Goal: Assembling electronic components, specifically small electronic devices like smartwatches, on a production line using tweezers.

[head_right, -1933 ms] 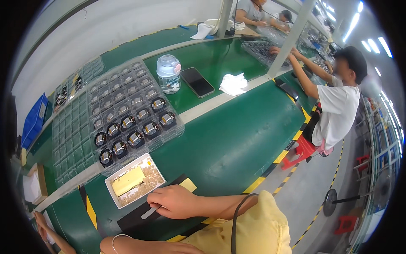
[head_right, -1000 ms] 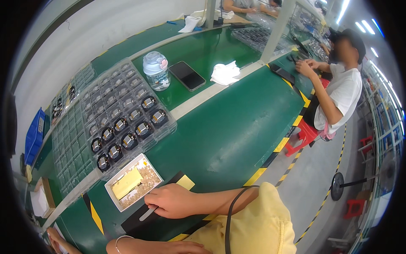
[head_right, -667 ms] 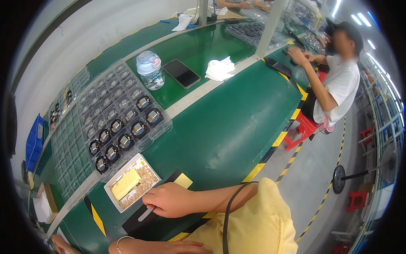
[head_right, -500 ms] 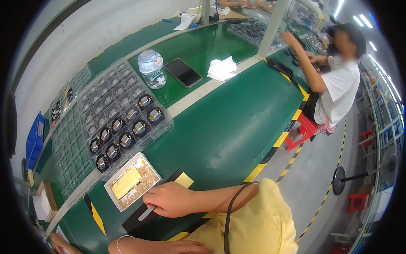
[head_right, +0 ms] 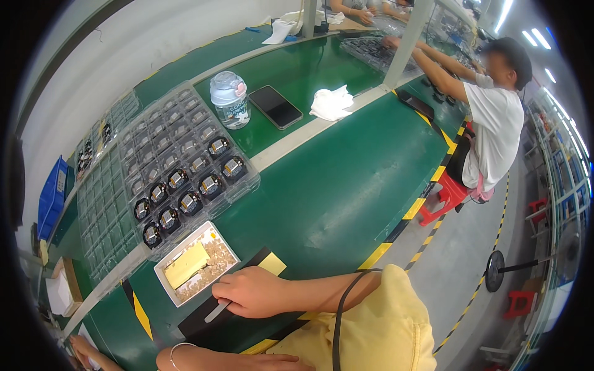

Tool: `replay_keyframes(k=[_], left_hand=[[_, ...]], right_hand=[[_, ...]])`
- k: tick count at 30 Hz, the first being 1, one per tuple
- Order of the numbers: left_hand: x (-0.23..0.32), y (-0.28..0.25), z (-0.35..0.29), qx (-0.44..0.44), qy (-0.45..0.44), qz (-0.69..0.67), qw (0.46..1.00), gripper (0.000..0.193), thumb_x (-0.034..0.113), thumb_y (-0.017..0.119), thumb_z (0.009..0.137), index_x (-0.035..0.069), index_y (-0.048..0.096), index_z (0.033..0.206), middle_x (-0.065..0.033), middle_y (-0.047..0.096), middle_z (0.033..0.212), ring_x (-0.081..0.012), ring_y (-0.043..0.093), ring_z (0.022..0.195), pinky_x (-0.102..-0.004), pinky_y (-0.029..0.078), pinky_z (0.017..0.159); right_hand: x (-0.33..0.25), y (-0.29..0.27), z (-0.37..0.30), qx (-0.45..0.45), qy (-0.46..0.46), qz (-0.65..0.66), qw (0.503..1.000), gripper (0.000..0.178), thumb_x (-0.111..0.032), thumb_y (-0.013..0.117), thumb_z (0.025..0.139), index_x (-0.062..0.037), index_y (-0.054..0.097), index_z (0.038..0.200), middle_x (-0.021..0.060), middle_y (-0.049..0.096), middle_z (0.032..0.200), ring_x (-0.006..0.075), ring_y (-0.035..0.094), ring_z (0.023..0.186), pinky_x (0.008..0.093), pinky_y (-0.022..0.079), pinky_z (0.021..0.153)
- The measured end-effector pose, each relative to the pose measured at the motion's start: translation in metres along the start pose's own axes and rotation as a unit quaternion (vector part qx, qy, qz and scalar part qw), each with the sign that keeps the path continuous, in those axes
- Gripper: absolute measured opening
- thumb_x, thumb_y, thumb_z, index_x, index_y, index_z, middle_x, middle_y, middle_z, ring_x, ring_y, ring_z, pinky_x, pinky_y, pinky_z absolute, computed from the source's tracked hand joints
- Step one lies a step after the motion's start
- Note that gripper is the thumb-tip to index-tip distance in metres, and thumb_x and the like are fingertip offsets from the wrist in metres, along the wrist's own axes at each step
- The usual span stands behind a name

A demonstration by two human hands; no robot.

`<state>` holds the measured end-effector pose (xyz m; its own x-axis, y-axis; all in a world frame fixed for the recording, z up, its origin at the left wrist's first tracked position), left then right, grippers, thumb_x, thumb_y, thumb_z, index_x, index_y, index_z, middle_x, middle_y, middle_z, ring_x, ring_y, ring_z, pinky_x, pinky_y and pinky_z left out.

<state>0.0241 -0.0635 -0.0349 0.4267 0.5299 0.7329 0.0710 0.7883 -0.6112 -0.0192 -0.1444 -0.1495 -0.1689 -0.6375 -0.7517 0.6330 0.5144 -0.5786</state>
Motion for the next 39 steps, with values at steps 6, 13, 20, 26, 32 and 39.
replay_keyframes(k=[6, 13, 20, 26, 32, 39], left_hand=[[0.001, 0.003, -0.003, 0.011, 0.008, -0.004, 1.0, 0.053, 0.035, 0.045, 0.091, 0.006, 0.041, 0.136, -0.0195, 0.034, 0.14, -0.0451, 0.029, 0.128, -0.0519, 0.023, 0.105], [-0.007, 0.004, 0.0, 0.065, 0.001, -0.214, 0.975, 0.058, 0.038, 0.046, 0.089, 0.005, 0.038, 0.137, -0.0213, 0.034, 0.14, -0.0469, 0.027, 0.129, -0.0541, 0.022, 0.105], [0.005, -0.018, -0.043, 0.155, -0.078, -0.149, 0.974, 0.057, 0.035, 0.052, 0.087, -0.002, 0.045, 0.13, -0.024, 0.041, 0.136, -0.0423, 0.04, 0.123, -0.0515, 0.033, 0.099], [0.031, -0.042, -0.083, 0.498, -0.002, -0.119, 0.859, 0.071, 0.052, 0.039, 0.093, -0.014, 0.055, 0.113, -0.0364, 0.051, 0.118, -0.0474, 0.053, 0.107, -0.0543, 0.04, 0.091], [0.035, -0.053, -0.083, 0.416, 0.098, -0.142, 0.893, 0.088, 0.064, 0.028, 0.092, -0.018, 0.051, 0.116, -0.0411, 0.049, 0.117, -0.0553, 0.048, 0.109, -0.0567, 0.038, 0.093], [0.037, -0.063, -0.079, 0.486, 0.164, -0.126, 0.849, 0.119, 0.085, 0.033, 0.071, -0.022, 0.043, 0.12, -0.0382, 0.052, 0.113, -0.0471, 0.053, 0.108, -0.0495, 0.042, 0.093]], right_hand=[[-0.002, 0.0, 0.001, -0.009, 0.009, -0.005, 1.0, 0.01, -0.011, 0.059, 0.08, -0.009, 0.054, 0.088, 0.006, 0.055, 0.077, 0.0269, 0.058, 0.067, 0.0365, 0.047, 0.059], [-0.003, 0.002, -0.001, -0.009, 0.004, -0.004, 1.0, 0.01, -0.012, 0.059, 0.081, -0.0092, 0.054, 0.089, 0.0063, 0.055, 0.077, 0.0275, 0.057, 0.066, 0.0367, 0.046, 0.059], [-0.008, -0.001, 0.001, -0.014, -0.012, -0.02, 1.0, 0.012, -0.013, 0.06, 0.081, -0.0093, 0.055, 0.091, 0.0059, 0.053, 0.074, 0.0264, 0.058, 0.065, 0.0368, 0.047, 0.057], [-0.017, -0.001, 0.003, -0.017, -0.021, -0.028, 0.999, 0.01, -0.015, 0.06, 0.083, -0.0083, 0.055, 0.089, 0.0065, 0.052, 0.069, 0.0262, 0.058, 0.062, 0.038, 0.045, 0.053], [-0.009, 0.003, 0.003, -0.026, -0.002, -0.047, 0.999, 0.01, -0.014, 0.061, 0.082, -0.008, 0.055, 0.088, 0.0058, 0.052, 0.069, 0.026, 0.056, 0.06, 0.0377, 0.045, 0.053], [-0.014, 0.003, 0.015, -0.051, 0.012, -0.043, 0.998, 0.019, -0.007, 0.067, 0.072, -0.0085, 0.059, 0.089, 0.0057, 0.053, 0.066, 0.025, 0.056, 0.058, 0.0353, 0.044, 0.051]])
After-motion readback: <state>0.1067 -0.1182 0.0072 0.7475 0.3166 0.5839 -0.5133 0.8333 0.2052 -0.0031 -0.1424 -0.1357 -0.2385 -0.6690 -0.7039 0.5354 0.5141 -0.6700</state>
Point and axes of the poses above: each hand's wrist, its own z-axis towards the middle knuckle, its own y-axis out of the palm, x = y × z, the point moved 5 cm from there along z, towards the middle knuckle
